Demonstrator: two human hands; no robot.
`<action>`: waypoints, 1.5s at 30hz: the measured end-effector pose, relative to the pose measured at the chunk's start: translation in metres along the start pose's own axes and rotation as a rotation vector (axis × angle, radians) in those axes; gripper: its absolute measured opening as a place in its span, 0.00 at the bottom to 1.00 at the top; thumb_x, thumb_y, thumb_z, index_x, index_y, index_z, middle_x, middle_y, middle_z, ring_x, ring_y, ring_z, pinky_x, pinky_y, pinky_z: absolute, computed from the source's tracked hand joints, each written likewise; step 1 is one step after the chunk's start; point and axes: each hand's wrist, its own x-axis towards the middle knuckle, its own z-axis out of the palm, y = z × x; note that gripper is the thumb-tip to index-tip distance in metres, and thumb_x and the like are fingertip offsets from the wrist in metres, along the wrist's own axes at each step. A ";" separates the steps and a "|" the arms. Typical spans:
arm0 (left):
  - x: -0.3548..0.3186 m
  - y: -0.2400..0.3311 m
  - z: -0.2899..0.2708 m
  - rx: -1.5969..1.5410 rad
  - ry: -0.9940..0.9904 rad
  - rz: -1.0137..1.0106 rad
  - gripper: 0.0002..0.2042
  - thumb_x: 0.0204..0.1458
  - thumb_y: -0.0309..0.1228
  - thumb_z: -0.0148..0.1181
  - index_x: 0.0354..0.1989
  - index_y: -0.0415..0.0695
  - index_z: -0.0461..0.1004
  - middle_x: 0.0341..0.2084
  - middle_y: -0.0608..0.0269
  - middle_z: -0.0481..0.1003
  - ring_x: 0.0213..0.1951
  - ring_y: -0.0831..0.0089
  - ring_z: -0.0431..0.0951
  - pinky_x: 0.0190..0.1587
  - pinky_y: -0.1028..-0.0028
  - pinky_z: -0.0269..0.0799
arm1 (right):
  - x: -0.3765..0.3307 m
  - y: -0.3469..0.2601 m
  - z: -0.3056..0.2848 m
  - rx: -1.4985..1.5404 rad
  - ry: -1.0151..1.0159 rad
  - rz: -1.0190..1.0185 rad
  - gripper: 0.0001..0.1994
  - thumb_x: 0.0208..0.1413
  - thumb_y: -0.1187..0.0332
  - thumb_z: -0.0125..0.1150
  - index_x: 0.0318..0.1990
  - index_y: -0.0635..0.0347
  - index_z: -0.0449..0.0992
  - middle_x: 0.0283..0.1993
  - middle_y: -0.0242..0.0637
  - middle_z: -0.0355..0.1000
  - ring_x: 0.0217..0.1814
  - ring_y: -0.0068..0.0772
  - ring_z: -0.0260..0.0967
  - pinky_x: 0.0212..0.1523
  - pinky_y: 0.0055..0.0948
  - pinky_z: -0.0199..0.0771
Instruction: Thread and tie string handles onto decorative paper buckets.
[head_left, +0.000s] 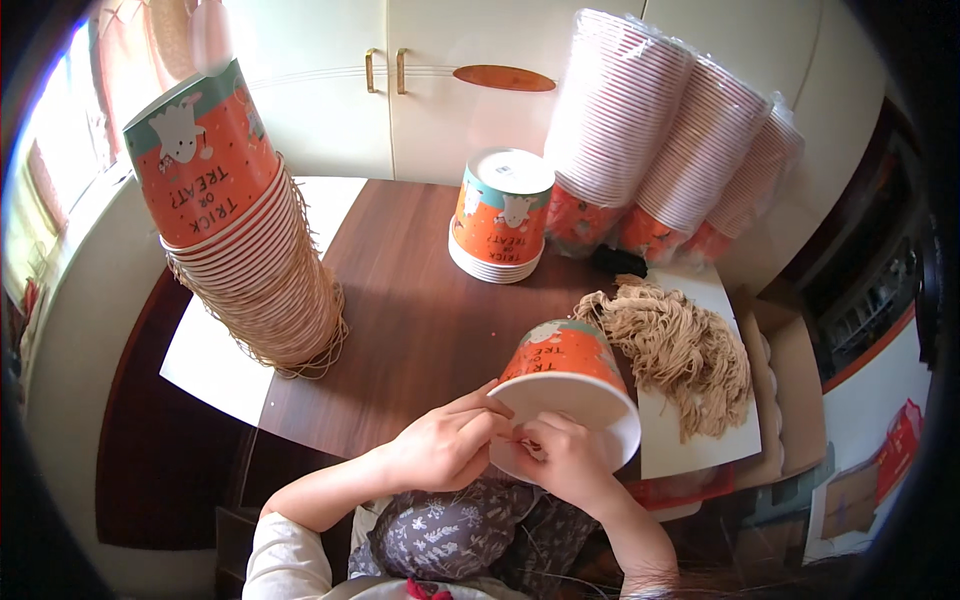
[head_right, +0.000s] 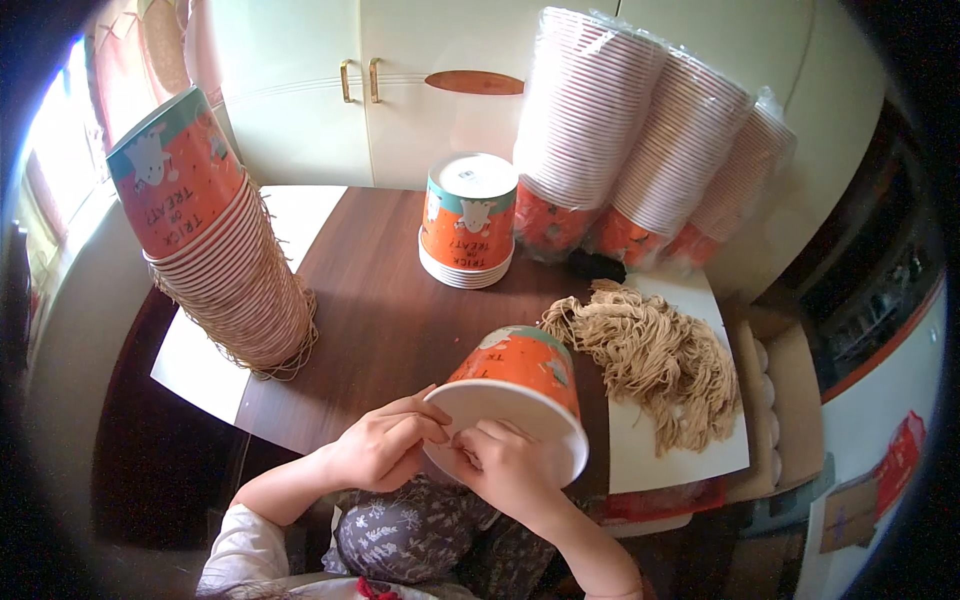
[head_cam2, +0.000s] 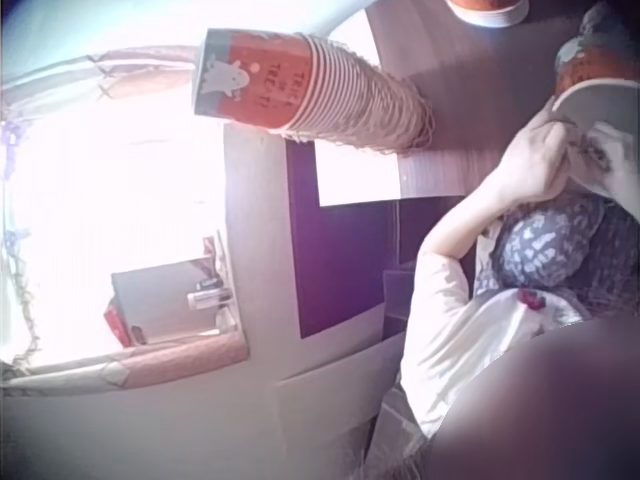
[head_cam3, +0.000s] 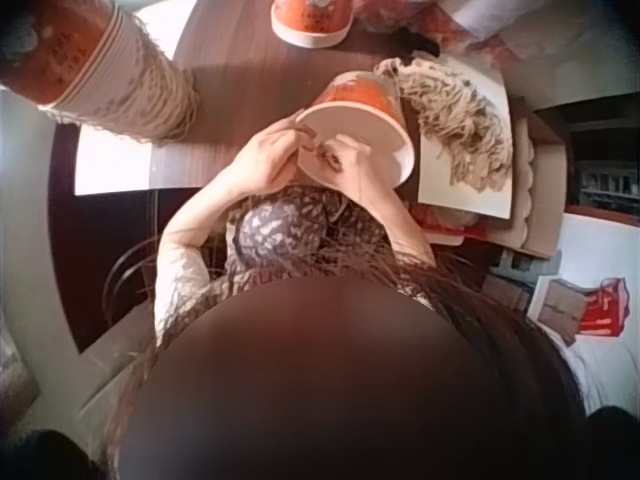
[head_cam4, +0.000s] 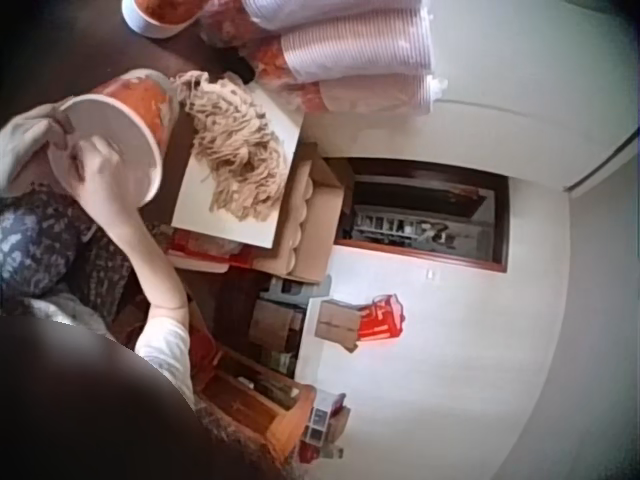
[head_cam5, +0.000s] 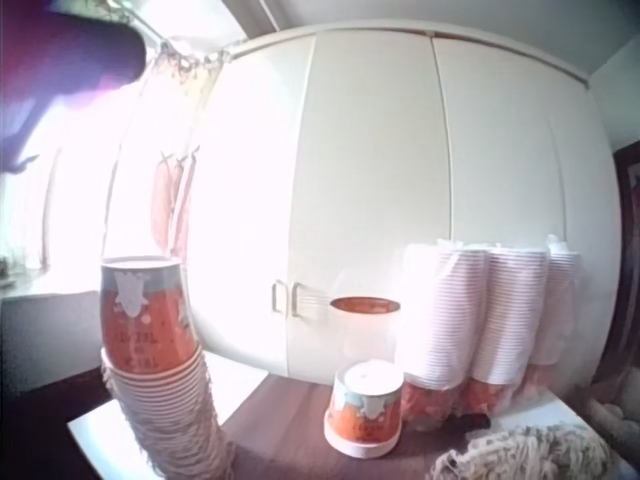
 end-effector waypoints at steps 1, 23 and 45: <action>0.000 0.000 0.000 -0.001 -0.001 -0.003 0.11 0.34 0.14 0.50 0.30 0.35 0.66 0.28 0.53 0.71 0.40 0.54 0.72 0.55 0.55 0.63 | 0.000 -0.001 0.003 0.000 -0.024 0.022 0.05 0.41 0.70 0.61 0.28 0.53 0.75 0.25 0.31 0.68 0.29 0.33 0.70 0.28 0.30 0.71; -0.005 0.001 0.002 -0.073 0.028 -0.134 0.09 0.40 0.17 0.49 0.32 0.36 0.65 0.35 0.47 0.71 0.46 0.51 0.71 0.57 0.55 0.59 | -0.010 0.002 0.021 -0.062 -0.150 0.032 0.03 0.46 0.68 0.58 0.28 0.54 0.75 0.27 0.36 0.68 0.30 0.38 0.70 0.30 0.36 0.72; -0.001 0.010 0.004 -0.141 0.045 -0.221 0.07 0.43 0.20 0.50 0.32 0.36 0.64 0.38 0.45 0.71 0.48 0.50 0.69 0.57 0.56 0.60 | -0.010 0.004 0.012 0.024 -0.072 0.018 0.05 0.42 0.73 0.62 0.30 0.60 0.76 0.27 0.39 0.69 0.29 0.38 0.69 0.30 0.33 0.71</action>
